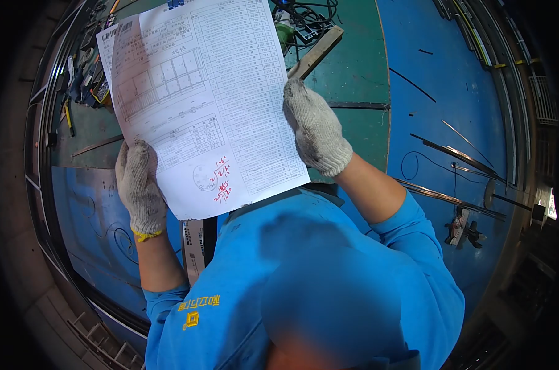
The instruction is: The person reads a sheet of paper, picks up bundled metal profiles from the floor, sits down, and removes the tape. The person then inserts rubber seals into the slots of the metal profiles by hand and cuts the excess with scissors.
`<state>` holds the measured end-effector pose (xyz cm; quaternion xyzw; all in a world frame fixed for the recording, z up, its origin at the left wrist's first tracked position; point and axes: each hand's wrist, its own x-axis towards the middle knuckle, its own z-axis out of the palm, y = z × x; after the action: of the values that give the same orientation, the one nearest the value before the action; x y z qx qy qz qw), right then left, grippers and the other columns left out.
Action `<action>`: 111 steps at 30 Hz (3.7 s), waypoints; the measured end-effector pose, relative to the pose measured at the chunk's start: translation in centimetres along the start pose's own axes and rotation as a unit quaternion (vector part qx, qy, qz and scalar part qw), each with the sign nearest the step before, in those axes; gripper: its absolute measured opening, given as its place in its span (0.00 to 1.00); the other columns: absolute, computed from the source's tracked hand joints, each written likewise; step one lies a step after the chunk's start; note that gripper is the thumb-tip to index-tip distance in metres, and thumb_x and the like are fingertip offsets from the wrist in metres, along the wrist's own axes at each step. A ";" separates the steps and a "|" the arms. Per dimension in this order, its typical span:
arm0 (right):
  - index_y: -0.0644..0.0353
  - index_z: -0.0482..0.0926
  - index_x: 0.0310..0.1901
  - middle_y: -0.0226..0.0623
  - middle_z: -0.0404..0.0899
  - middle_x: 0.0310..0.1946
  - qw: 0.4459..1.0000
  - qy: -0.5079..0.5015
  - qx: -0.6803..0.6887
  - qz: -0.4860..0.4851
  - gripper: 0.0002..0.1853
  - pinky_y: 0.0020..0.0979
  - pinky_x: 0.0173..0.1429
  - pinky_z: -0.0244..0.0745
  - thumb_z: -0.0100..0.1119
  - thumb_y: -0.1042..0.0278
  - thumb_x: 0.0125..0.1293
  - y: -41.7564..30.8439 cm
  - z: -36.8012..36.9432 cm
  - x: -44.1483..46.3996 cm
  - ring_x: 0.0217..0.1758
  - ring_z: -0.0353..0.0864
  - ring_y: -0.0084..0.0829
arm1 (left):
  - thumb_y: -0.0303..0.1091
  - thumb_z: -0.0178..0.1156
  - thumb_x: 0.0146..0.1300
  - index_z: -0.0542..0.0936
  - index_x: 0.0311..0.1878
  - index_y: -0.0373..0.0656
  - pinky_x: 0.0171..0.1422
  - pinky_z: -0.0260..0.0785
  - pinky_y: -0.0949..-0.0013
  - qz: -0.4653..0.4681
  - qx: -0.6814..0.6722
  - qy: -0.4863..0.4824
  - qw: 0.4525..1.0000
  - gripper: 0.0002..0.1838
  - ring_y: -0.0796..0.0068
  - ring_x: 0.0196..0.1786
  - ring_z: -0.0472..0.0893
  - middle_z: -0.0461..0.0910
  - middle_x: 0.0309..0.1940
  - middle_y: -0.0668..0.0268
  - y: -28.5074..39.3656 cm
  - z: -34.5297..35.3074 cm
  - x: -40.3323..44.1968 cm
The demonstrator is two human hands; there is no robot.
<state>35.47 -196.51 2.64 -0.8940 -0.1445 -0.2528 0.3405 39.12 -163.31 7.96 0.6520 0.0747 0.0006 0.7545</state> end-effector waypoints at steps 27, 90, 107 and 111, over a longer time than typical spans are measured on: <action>0.69 0.73 0.68 0.57 0.81 0.58 0.999 -0.001 -0.029 -0.016 0.25 0.48 0.67 0.76 0.60 0.79 0.69 0.4 0.4 -0.9 0.63 0.80 0.56 | 0.32 0.62 0.72 0.69 0.70 0.24 0.58 0.75 0.75 0.001 -0.032 0.002 0.999 0.29 0.77 0.51 0.80 0.79 0.49 0.63 1.0 2.2 -1.0; 0.77 0.70 0.65 0.45 0.81 0.53 0.757 -0.092 0.533 0.367 0.29 0.30 0.57 0.80 0.64 0.63 0.71 -2.2 -3.1 0.7 0.52 0.80 0.25 | 0.31 0.64 0.73 0.52 0.79 0.22 0.63 0.81 0.67 0.038 -0.055 0.018 0.998 0.42 0.64 0.59 0.84 0.79 0.59 0.49 -1.5 2.0 -0.9; 0.77 0.68 0.68 0.47 0.80 0.56 0.755 -0.089 0.544 0.357 0.31 0.31 0.60 0.80 0.64 0.62 0.72 -1.3 -3.7 0.2 0.55 0.80 0.27 | 0.31 0.62 0.73 0.60 0.76 0.23 0.62 0.80 0.70 0.009 -0.065 -0.014 0.998 0.35 0.69 0.56 0.84 0.81 0.56 0.53 -1.0 3.5 -1.1; 0.77 0.68 0.68 0.47 0.80 0.56 0.741 -0.087 0.559 0.360 0.31 0.32 0.60 0.80 0.65 0.63 0.72 -0.6 -4.2 -0.2 0.56 0.81 0.28 | 0.31 0.61 0.73 0.65 0.73 0.23 0.61 0.79 0.71 0.007 -0.062 -0.036 0.997 0.32 0.71 0.55 0.85 0.83 0.53 0.56 -0.8 4.8 -1.4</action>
<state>33.60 -198.94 5.53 -0.5465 0.0441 0.0941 0.8310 38.19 -168.32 8.02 0.6038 0.0429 -0.0124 0.7959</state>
